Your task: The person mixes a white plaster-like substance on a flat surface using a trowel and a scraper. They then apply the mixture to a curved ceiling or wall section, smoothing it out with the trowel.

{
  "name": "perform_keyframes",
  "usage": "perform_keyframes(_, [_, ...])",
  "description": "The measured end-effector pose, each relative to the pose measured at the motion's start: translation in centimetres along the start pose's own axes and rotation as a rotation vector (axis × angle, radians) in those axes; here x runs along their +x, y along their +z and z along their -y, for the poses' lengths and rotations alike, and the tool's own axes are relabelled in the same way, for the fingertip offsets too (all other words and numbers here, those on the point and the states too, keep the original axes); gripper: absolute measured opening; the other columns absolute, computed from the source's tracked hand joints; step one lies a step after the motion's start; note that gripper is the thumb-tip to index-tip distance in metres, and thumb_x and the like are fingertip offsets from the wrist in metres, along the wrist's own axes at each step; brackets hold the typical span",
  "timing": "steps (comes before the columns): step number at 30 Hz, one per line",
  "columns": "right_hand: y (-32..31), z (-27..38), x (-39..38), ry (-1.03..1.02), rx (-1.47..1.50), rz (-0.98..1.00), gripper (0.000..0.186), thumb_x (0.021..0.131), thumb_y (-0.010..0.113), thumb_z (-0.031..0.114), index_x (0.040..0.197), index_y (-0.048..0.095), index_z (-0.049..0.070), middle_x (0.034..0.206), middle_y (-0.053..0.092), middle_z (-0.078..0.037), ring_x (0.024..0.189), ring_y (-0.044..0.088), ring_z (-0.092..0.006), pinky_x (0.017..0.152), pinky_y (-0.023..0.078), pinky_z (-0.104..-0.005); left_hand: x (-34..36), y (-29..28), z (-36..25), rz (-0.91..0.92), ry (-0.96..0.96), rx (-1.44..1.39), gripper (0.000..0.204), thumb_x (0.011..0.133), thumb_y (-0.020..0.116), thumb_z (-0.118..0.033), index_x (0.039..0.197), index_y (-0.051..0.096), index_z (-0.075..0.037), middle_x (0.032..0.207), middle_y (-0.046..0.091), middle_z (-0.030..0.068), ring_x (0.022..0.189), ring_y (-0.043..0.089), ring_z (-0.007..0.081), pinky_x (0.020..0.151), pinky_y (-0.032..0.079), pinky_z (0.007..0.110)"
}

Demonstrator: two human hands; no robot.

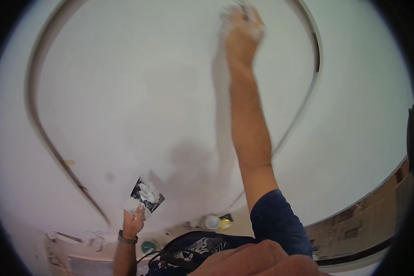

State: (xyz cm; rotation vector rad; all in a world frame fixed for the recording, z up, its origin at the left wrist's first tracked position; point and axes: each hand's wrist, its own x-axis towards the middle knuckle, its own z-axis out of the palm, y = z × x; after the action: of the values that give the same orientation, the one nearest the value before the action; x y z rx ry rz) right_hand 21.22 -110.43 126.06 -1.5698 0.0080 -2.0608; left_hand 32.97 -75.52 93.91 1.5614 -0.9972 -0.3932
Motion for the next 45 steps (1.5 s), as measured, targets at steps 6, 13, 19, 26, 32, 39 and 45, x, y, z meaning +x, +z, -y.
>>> perform_keyframes(6, [-6.2,1.7,-7.8,-0.224,-0.429,-0.018,0.028,0.085,0.046,0.008,0.109,0.053,-0.006,0.082,0.052,-0.009,0.068,0.046,-0.0126,0.058,0.039,-0.0255,2.1,-0.7,6.4,0.145,0.311,-0.175,0.012,0.078,0.048,-0.006,0.085,0.053,0.003,0.072,0.055,0.0108,0.063,0.052,0.0233,0.067,0.041,0.033])
perform_keyframes(13, [-8.2,7.2,-6.9,-0.854,-1.015,0.171,0.029,0.08,0.046,-0.001,0.107,0.052,-0.009,0.08,0.054,-0.014,0.067,0.046,-0.0206,0.057,0.04,-0.0297,3.1,-1.3,3.9,0.209,0.58,-0.196,0.029,0.072,0.05,-0.005,0.099,0.055,0.002,0.076,0.057,0.012,0.064,0.053,0.0222,0.063,0.042,0.032])
perform_keyframes(19, [-6.7,14.0,-4.7,-1.248,-1.245,0.198,0.03,0.076,0.049,-0.006,0.105,0.055,-0.006,0.074,0.058,-0.009,0.07,0.049,-0.0227,0.064,0.042,-0.0323,-0.5,-2.9,1.1,0.158,0.863,0.105,0.052,0.061,0.057,-0.011,0.112,0.054,-0.002,0.074,0.056,0.0111,0.059,0.052,0.024,0.058,0.044,0.036])
perform_keyframes(26, [-3.9,15.9,0.4,-1.335,-1.422,0.077,0.032,0.075,0.052,0.002,0.107,0.058,0.005,0.075,0.06,-0.005,0.078,0.051,-0.0236,0.062,0.046,-0.0342,-2.0,-3.9,0.9,0.167,0.804,0.193,0.053,0.061,0.056,-0.017,0.112,0.055,-0.004,0.082,0.056,0.0148,0.068,0.056,0.0292,0.07,0.046,0.041])
perform_keyframes(32, [-0.8,13.9,0.8,-1.457,-1.395,0.071,0.03,0.075,0.049,-0.002,0.103,0.059,-0.001,0.069,0.062,-0.008,0.068,0.054,-0.0229,0.069,0.044,-0.0311,0.1,-3.2,1.6,0.17,0.768,0.161,0.052,0.061,0.055,-0.017,0.111,0.054,-0.003,0.083,0.056,0.0161,0.074,0.058,0.0312,0.073,0.046,0.042])
perform_keyframes(39, [1.3,11.1,2.9,-1.616,-1.289,0.054,0.026,0.074,0.051,-0.002,0.098,0.062,-0.001,0.068,0.062,-0.008,0.067,0.055,-0.0222,0.065,0.045,-0.0299,3.6,-1.7,2.9,0.237,0.819,0.077,0.053,0.062,0.056,-0.018,0.113,0.053,-0.003,0.096,0.058,0.0181,0.079,0.058,0.0323,0.076,0.045,0.042])
perform_keyframes(45, [2.6,11.9,3.9,-1.632,-1.321,-0.014,0.026,0.075,0.051,0.001,0.099,0.062,0.002,0.071,0.062,-0.009,0.07,0.057,-0.0234,0.065,0.047,-0.0324,3.6,-2.1,3.0,0.377,0.723,0.13,0.053,0.064,0.056,-0.02,0.114,0.052,-0.004,0.094,0.058,0.0172,0.077,0.058,0.0298,0.076,0.045,0.042])
